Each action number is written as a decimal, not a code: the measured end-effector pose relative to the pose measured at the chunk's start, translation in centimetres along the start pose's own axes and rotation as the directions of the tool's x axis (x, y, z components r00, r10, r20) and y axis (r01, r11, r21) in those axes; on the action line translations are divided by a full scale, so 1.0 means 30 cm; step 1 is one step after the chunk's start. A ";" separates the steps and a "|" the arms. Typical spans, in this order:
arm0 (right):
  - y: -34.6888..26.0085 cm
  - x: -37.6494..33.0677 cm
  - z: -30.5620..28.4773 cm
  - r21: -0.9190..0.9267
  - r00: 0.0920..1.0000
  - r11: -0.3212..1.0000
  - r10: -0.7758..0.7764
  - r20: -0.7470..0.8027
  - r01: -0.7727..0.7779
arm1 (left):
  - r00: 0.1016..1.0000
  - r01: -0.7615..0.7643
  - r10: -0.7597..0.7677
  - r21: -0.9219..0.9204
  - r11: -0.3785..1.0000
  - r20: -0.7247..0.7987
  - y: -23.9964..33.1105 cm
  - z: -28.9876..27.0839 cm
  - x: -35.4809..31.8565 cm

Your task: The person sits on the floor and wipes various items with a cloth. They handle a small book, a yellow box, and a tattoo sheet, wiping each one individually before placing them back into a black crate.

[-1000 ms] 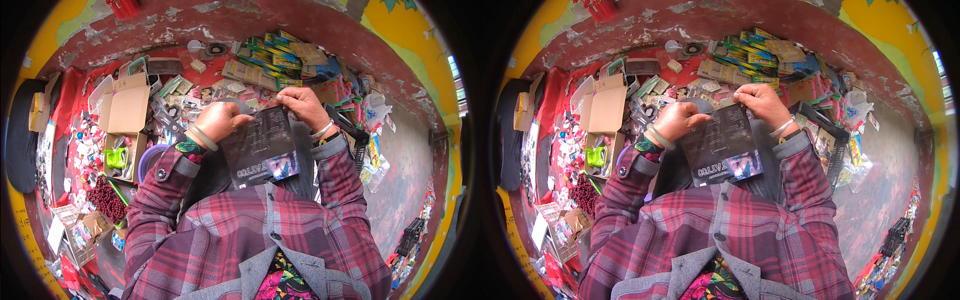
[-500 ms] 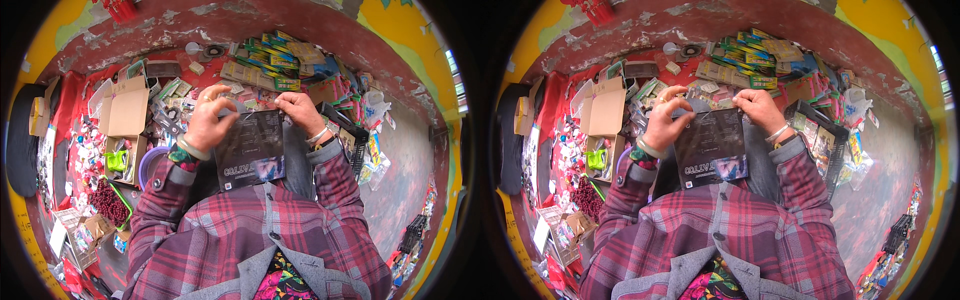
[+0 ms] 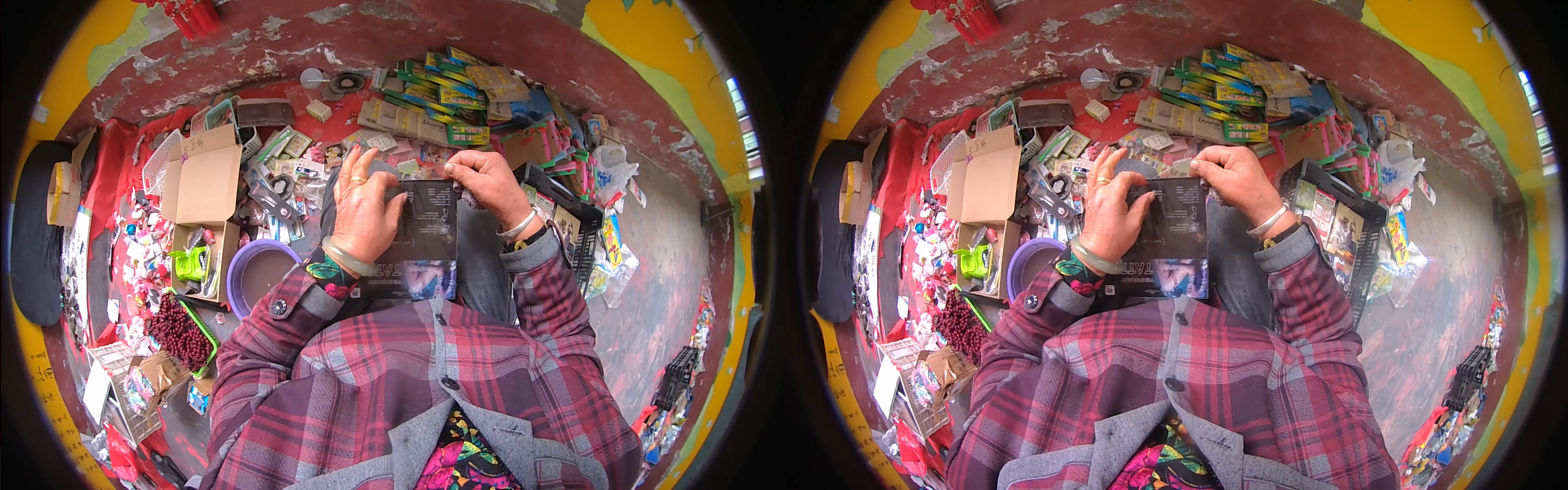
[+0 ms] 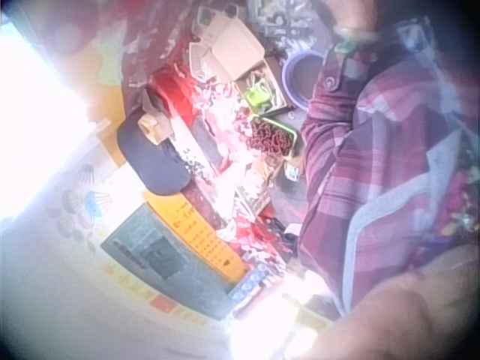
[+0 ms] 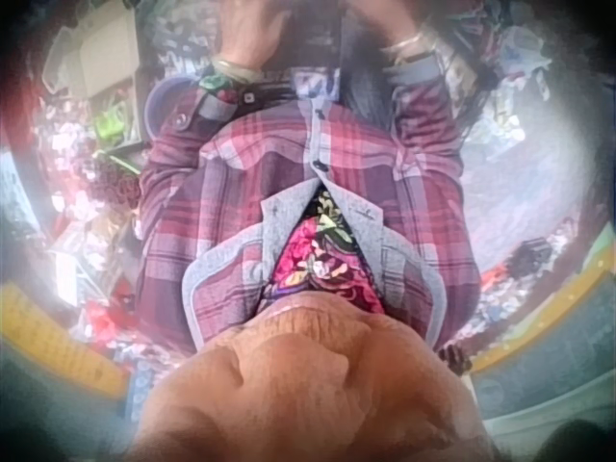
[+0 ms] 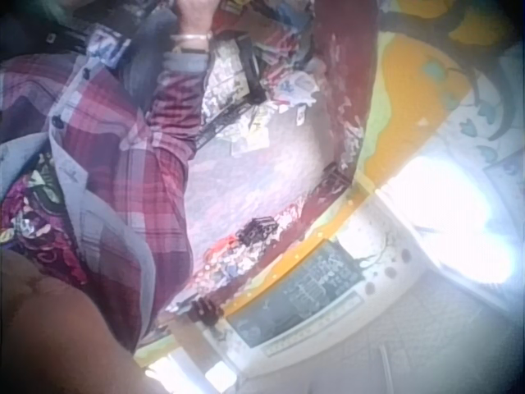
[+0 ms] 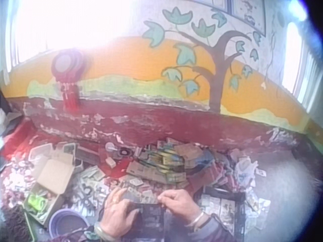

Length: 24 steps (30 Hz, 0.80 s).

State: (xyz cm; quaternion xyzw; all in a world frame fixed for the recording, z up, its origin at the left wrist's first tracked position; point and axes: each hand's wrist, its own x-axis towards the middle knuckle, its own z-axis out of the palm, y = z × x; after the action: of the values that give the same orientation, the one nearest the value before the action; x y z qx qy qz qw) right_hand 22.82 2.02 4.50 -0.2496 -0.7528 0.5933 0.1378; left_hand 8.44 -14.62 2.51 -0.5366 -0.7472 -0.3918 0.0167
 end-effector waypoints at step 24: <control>0.004 -0.018 -0.031 0.152 0.998 0.988 -0.008 0.064 -0.001 | 0.995 0.004 -0.044 -0.425 0.905 -0.084 -0.053 0.053 -0.014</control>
State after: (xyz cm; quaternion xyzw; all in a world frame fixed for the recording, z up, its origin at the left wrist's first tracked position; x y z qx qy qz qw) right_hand 23.76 2.53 4.68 -0.2178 -0.7099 0.6564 0.1332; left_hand 7.96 -14.19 0.32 -0.4996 -0.6492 -0.5692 -0.0709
